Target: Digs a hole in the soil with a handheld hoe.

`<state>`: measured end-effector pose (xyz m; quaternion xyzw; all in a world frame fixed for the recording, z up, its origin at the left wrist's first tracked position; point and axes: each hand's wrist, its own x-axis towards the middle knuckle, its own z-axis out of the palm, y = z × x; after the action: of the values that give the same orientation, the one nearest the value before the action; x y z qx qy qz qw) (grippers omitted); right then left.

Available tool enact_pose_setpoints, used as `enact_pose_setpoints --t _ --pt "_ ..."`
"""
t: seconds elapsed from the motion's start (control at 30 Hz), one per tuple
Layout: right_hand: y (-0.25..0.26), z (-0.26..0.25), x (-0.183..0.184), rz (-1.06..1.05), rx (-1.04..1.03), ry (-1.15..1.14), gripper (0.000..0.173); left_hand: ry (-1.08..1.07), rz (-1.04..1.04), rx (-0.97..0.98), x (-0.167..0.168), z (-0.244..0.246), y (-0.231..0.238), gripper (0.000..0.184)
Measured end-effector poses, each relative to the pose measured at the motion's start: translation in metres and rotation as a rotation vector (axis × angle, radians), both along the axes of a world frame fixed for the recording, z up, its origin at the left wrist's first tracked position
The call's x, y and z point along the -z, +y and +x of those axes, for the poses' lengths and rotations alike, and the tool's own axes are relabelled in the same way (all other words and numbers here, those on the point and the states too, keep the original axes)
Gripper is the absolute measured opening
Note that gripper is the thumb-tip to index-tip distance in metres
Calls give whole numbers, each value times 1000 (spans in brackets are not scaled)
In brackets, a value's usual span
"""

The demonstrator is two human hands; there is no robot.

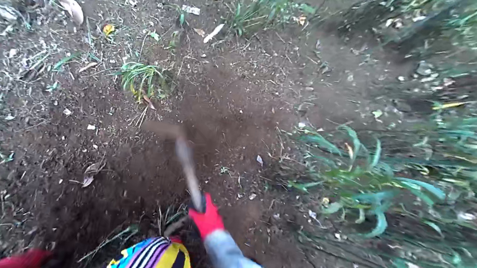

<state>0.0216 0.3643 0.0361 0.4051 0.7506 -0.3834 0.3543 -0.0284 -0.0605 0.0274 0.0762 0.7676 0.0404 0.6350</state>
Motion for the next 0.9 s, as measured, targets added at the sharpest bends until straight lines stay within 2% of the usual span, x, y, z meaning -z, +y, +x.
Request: enact_pose_setpoints --t 0.03,0.07,0.1,0.13,0.2,0.23,0.27,0.3,0.33,0.4,0.47,0.53,0.57,0.63,0.67,0.7,0.73,0.8,0.87,0.9 --pt "-8 -31 8 -18 216 66 74 38 31 -33 1 -16 15 61" --pt "-26 -50 18 -59 344 106 73 104 60 -81 -2 -29 32 61" --pt "-48 -49 31 -103 347 143 71 188 76 -144 -5 -40 48 66" --pt "-71 -29 43 -157 229 201 71 284 94 -227 -10 -48 61 73" --pt "-96 42 75 -156 -114 569 52 509 124 -437 -11 -47 72 84" --pt "-90 47 45 -307 -168 332 45 594 93 -520 -8 -36 72 89" --pt "-70 68 59 -376 -346 637 47 654 43 -578 -6 -25 71 93" --pt "-73 33 6 -249 -399 164 51 701 -4 -623 -4 -15 70 94" --pt "-71 2 -10 -154 -393 -2 62 726 -55 -651 1 -3 68 95" --pt "-55 -61 -16 -57 -298 13 73 734 -154 -670 10 23 62 95" --pt "-59 -109 5 -40 -77 84 74 727 -255 -691 21 44 54 98" --pt "-89 -88 34 -79 -40 80 76 754 -334 -739 32 57 47 102" --pt "-100 -54 47 -107 -125 46 77 787 -355 -770 36 62 44 102" --pt "-100 26 69 -119 -413 -9 64 851 -389 -822 37 73 40 101" --pt "-93 48 68 -87 -540 -11 59 882 -393 -844 38 75 38 99" --pt "-83 43 52 -47 -659 -25 60 917 -394 -861 41 74 38 97" --pt "-75 15 21 -25 -723 -63 66 942 -396 -872 44 74 38 96" --pt "-68 -68 -28 37 -615 -19 71 923 -412 -877 50 75 36 95" --pt "-72 -155 -40 71 -361 126 66 911 -420 -866 58 72 34 93" --pt "-78 -188 -30 64 -221 196 64 909 -422 -877 61 70 35 92"
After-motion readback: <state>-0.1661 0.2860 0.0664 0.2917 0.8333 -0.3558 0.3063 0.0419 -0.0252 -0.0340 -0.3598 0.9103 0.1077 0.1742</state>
